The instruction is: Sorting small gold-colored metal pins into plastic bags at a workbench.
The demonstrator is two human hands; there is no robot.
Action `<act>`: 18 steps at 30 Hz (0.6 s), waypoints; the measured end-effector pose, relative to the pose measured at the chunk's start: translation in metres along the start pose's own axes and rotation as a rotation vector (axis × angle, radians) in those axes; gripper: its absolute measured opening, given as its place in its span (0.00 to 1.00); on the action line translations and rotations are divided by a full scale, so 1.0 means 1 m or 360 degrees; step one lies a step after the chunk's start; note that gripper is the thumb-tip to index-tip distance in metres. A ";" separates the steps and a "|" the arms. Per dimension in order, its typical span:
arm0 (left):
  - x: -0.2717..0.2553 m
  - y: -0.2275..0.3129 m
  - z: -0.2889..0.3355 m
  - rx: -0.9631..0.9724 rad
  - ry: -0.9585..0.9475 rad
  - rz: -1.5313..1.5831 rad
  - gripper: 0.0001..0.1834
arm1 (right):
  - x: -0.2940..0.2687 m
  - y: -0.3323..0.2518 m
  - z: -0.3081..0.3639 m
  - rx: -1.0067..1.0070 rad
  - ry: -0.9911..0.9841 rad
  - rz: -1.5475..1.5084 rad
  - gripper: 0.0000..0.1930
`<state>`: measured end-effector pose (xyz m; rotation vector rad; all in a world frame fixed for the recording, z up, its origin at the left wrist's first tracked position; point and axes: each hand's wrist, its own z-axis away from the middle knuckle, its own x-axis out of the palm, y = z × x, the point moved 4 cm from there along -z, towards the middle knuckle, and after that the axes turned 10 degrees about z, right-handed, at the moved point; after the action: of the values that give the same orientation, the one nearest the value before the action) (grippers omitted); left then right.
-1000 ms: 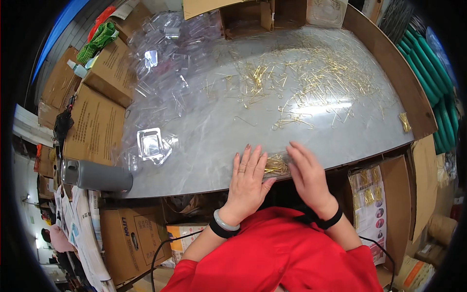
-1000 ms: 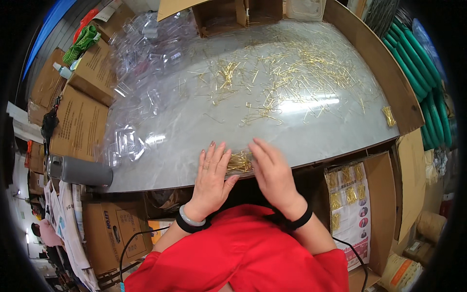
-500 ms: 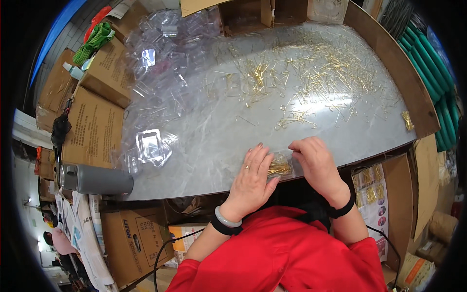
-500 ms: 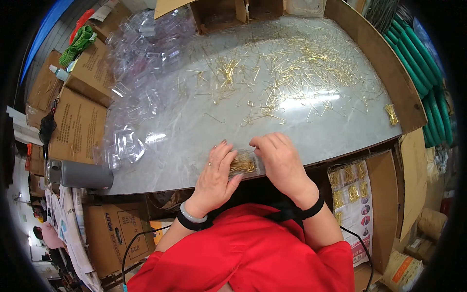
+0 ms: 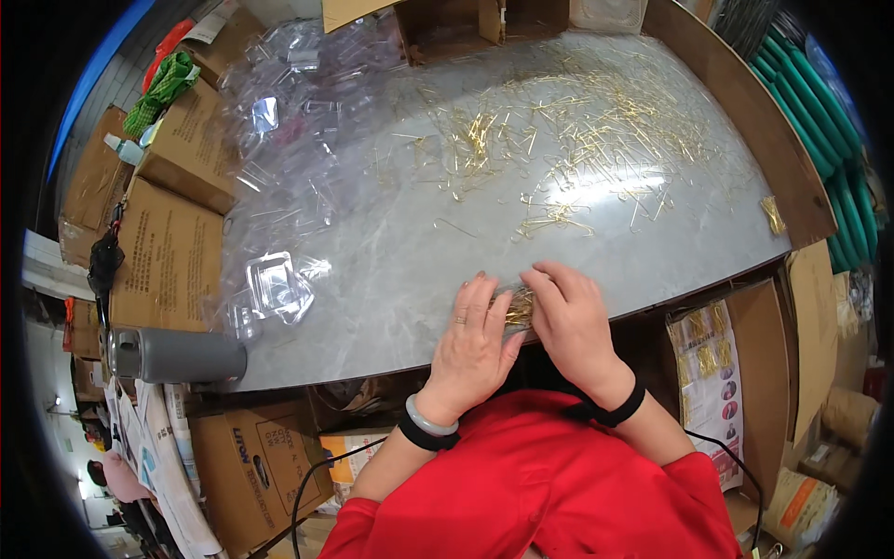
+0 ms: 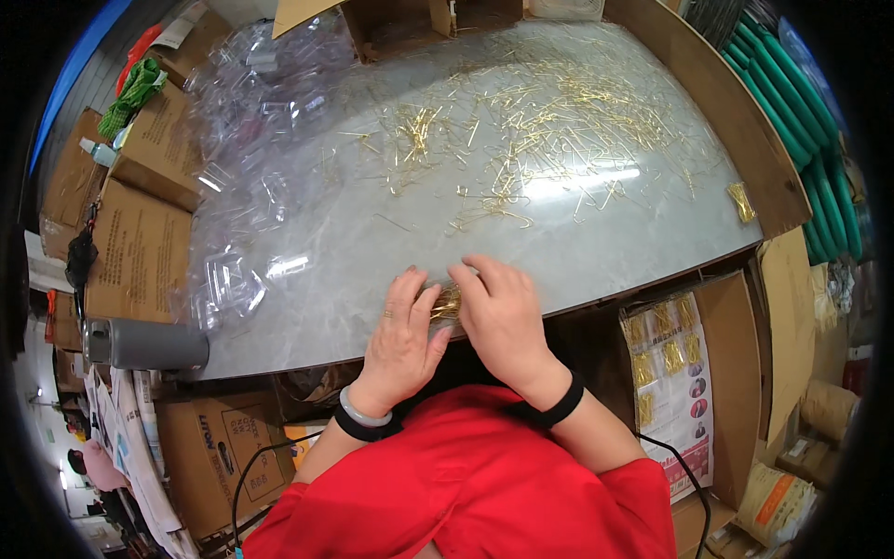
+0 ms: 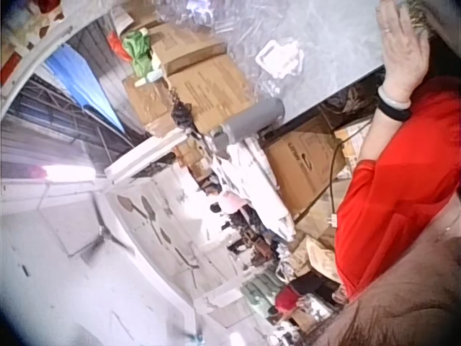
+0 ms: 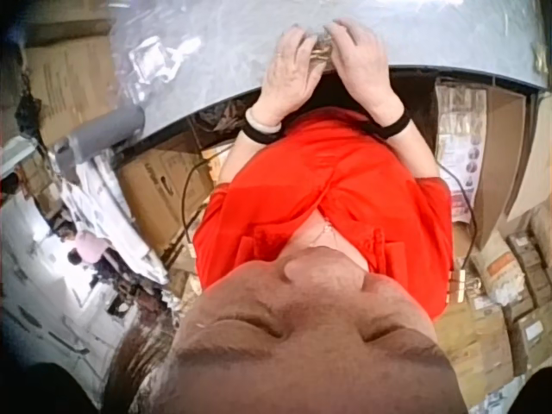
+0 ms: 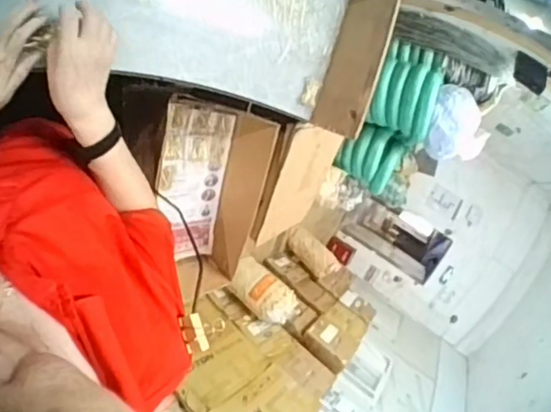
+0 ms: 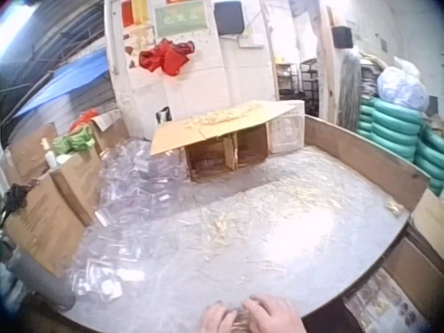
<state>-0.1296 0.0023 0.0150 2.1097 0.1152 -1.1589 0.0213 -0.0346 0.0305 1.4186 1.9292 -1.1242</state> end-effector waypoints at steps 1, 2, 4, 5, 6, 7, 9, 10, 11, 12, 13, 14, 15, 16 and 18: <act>0.001 0.000 0.001 -0.0002 0.0003 0.0006 0.30 | 0.001 -0.004 -0.003 0.0010 -0.0048 0.0069 0.20; 0.001 -0.001 0.001 0.0001 0.0010 0.0005 0.29 | 0.001 -0.006 -0.007 0.0018 -0.0086 0.0135 0.20; -0.001 -0.001 0.001 -0.0008 0.0016 0.0002 0.29 | 0.001 -0.006 -0.008 0.0024 -0.0094 0.0000 0.21; -0.001 0.000 0.003 -0.0022 0.0023 0.0003 0.29 | 0.003 -0.001 -0.007 0.0043 -0.0074 -0.0127 0.21; -0.001 -0.001 0.003 -0.0036 0.0029 0.0004 0.29 | 0.003 0.002 -0.007 0.0062 -0.0055 -0.0253 0.21; -0.002 -0.001 0.003 -0.0030 0.0040 -0.0009 0.29 | 0.003 0.004 -0.007 0.0130 -0.0069 -0.0311 0.21; -0.001 0.001 0.003 -0.0021 0.0049 -0.0015 0.30 | 0.000 0.011 -0.008 0.0282 -0.0110 -0.0414 0.20; 0.000 0.000 0.003 -0.0066 0.0029 0.0014 0.30 | 0.000 0.010 -0.009 0.0189 -0.0092 -0.0316 0.20; 0.001 0.001 0.001 -0.0087 -0.0004 0.0048 0.30 | 0.001 0.011 -0.011 0.0114 -0.0059 -0.0205 0.20; 0.005 0.002 -0.006 -0.0084 -0.0034 0.0099 0.30 | 0.000 0.014 -0.012 0.0044 -0.0022 -0.0063 0.19; 0.003 0.002 -0.007 -0.0158 -0.0064 0.0078 0.30 | 0.001 0.011 -0.013 0.0028 0.0001 -0.0024 0.20; 0.004 0.003 -0.007 -0.0199 -0.0095 0.0087 0.30 | 0.002 0.005 -0.014 0.0027 0.0048 0.0045 0.20; 0.000 0.005 -0.006 -0.0217 -0.0079 0.0091 0.29 | 0.008 0.000 -0.014 -0.0068 -0.0056 0.0064 0.19; -0.001 0.002 -0.005 -0.0217 -0.0074 0.0122 0.29 | 0.013 -0.003 -0.015 -0.0107 -0.0162 0.0049 0.18; 0.002 -0.005 0.000 -0.0224 -0.0029 0.0107 0.28 | 0.021 -0.010 -0.016 -0.0204 -0.0135 0.0034 0.18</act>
<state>-0.1307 0.0055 0.0109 1.9647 0.1132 -1.0983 0.0060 -0.0115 0.0261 1.2998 1.8866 -1.0154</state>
